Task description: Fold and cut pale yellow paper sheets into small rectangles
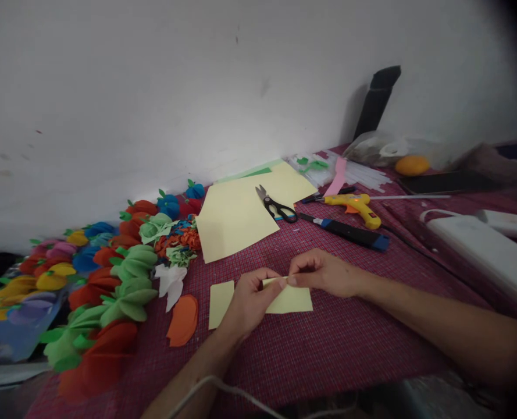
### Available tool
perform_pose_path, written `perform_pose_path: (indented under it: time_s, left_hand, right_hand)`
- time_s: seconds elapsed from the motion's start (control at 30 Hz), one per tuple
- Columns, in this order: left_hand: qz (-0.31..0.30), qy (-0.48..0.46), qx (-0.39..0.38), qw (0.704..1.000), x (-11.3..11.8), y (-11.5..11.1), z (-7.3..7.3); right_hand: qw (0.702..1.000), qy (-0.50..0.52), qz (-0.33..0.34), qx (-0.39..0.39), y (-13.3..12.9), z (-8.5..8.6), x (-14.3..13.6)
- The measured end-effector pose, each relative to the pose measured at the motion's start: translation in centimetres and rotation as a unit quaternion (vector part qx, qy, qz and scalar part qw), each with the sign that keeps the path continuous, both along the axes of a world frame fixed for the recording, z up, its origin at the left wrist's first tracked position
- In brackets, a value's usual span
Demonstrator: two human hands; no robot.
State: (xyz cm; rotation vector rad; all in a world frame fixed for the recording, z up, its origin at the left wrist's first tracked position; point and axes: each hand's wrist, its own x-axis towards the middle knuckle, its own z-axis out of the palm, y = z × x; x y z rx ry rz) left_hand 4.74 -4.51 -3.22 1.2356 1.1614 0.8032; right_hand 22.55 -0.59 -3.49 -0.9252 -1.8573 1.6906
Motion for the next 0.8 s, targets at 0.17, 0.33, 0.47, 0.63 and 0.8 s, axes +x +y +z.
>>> perform_pose_path:
  time_s: [0.17, 0.33, 0.47, 0.63, 0.8]
  left_hand:
    - [-0.003, 0.002, 0.020, 1.000, -0.4, 0.3, 0.3]
    - [0.033, -0.022, 0.001, 0.999, -1.2, 0.7, 0.4]
    - [0.075, -0.057, -0.008, 0.996, -2.1, 1.1, 0.5]
    - [0.102, -0.073, -0.008, 0.992, -1.8, 1.1, 0.6]
    - [0.057, -0.044, 0.011, 0.997, -0.8, 0.6, 0.2]
  right_hand:
    - [1.000, 0.013, -0.004, -0.017, -0.1, 0.2, -0.2]
    - [0.997, 0.027, -0.026, -0.067, 0.5, 0.6, 0.4]
    - [0.995, 0.034, -0.069, -0.065, 1.4, 1.1, 1.3]
    - [0.992, 0.053, -0.110, -0.043, 1.4, 1.3, 1.1]
    - [0.995, 0.049, -0.084, -0.013, 0.3, 0.6, -0.3]
